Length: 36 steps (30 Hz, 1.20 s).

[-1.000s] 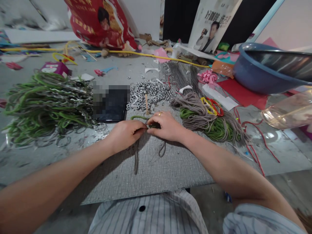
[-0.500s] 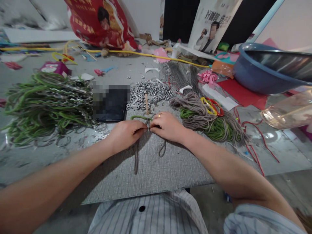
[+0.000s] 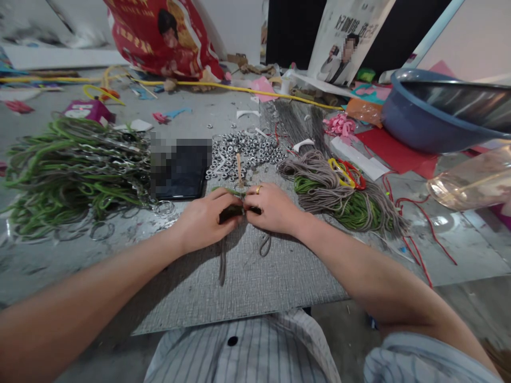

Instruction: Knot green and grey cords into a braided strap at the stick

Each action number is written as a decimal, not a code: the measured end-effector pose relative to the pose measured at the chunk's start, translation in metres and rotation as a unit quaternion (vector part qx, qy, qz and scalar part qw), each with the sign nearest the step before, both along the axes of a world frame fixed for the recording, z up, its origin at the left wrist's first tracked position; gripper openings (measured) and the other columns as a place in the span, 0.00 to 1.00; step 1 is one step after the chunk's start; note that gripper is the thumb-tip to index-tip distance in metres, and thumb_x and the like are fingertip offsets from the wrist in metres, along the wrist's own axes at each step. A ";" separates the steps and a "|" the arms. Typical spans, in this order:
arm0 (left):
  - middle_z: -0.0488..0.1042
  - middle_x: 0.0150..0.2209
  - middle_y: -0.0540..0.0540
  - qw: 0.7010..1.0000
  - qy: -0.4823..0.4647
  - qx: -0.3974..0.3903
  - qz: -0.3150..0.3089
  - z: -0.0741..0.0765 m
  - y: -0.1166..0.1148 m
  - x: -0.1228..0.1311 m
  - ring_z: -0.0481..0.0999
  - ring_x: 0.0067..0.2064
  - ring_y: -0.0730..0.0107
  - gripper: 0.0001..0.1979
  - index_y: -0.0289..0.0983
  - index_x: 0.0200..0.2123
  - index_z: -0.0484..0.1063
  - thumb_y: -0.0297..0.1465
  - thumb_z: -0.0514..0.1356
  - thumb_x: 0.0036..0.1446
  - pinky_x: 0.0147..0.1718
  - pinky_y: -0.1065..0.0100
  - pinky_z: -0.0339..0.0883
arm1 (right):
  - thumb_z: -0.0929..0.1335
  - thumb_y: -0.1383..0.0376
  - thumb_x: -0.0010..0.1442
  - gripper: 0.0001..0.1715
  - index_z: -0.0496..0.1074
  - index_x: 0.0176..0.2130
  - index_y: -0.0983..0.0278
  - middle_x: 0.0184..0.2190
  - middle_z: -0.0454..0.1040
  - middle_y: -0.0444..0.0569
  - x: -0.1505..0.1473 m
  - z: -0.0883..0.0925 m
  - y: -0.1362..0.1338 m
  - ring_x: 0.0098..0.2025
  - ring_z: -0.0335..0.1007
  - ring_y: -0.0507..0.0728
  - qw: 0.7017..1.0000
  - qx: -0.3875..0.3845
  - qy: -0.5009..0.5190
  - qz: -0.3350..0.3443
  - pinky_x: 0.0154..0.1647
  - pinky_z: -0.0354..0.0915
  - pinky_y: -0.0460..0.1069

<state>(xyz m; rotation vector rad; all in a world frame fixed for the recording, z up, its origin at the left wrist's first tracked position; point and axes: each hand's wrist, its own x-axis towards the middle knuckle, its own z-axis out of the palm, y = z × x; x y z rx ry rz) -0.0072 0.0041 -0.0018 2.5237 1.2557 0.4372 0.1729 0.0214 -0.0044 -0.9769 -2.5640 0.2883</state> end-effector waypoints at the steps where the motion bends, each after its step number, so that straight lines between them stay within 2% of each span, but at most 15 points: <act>1: 0.69 0.40 0.44 1.000 0.006 0.001 0.001 0.000 0.000 0.000 0.72 0.39 0.64 0.10 0.36 0.38 0.68 0.32 0.53 0.53 0.37 0.64 0.67 | 0.62 0.70 0.50 0.07 0.69 0.25 0.64 0.28 0.71 0.48 0.000 0.000 0.000 0.33 0.65 0.54 1.000 -0.001 0.003 0.002 0.39 0.60 0.50; 9: 0.68 0.42 0.43 0.999 0.038 0.004 0.006 -0.003 0.002 0.001 0.72 0.41 0.62 0.11 0.37 0.39 0.69 0.33 0.51 0.56 0.37 0.62 0.67 | 0.63 0.70 0.51 0.07 0.69 0.25 0.64 0.33 0.71 0.49 0.003 0.002 0.001 0.36 0.67 0.54 0.999 -0.020 0.037 0.006 0.39 0.61 0.49; 19: 0.68 0.42 0.44 1.000 0.015 0.000 0.007 -0.003 0.002 0.000 0.72 0.40 0.64 0.10 0.38 0.39 0.69 0.33 0.52 0.56 0.39 0.64 0.67 | 0.64 0.71 0.48 0.03 0.67 0.26 0.64 0.36 0.71 0.49 0.014 0.009 0.006 0.37 0.67 0.54 0.996 -0.059 0.046 -0.052 0.38 0.61 0.49; 25: 0.68 0.41 0.43 0.999 -0.032 -0.013 -0.001 0.000 0.002 -0.001 0.71 0.41 0.63 0.10 0.36 0.39 0.69 0.30 0.54 0.52 0.41 0.62 0.67 | 0.64 0.67 0.54 0.04 0.69 0.31 0.64 0.34 0.70 0.49 0.010 0.010 0.004 0.37 0.66 0.53 0.998 -0.045 0.052 -0.015 0.38 0.61 0.48; 29: 0.68 0.38 0.44 0.998 -0.065 -0.015 -0.012 0.001 0.004 -0.003 0.70 0.40 0.66 0.09 0.34 0.36 0.69 0.26 0.54 0.49 0.42 0.64 0.66 | 0.64 0.67 0.54 0.05 0.70 0.32 0.65 0.33 0.70 0.49 0.008 0.008 0.001 0.36 0.66 0.54 0.999 -0.043 0.023 -0.002 0.38 0.61 0.49; 33: 0.68 0.36 0.45 0.998 -0.051 -0.015 -0.019 -0.001 0.007 -0.005 0.70 0.38 0.68 0.07 0.35 0.31 0.69 0.25 0.52 0.52 0.40 0.65 0.65 | 0.64 0.67 0.55 0.06 0.70 0.32 0.65 0.33 0.70 0.50 0.007 0.008 0.000 0.36 0.66 0.53 0.999 -0.049 0.014 -0.007 0.38 0.61 0.48; 36: 0.69 0.33 0.46 0.996 -0.085 -0.025 -0.008 -0.002 0.010 -0.006 0.70 0.36 0.70 0.07 0.35 0.28 0.69 0.25 0.52 0.53 0.38 0.67 0.65 | 0.63 0.68 0.55 0.06 0.70 0.32 0.65 0.33 0.70 0.50 0.006 0.008 0.000 0.36 0.66 0.53 0.999 -0.050 0.017 -0.005 0.38 0.61 0.48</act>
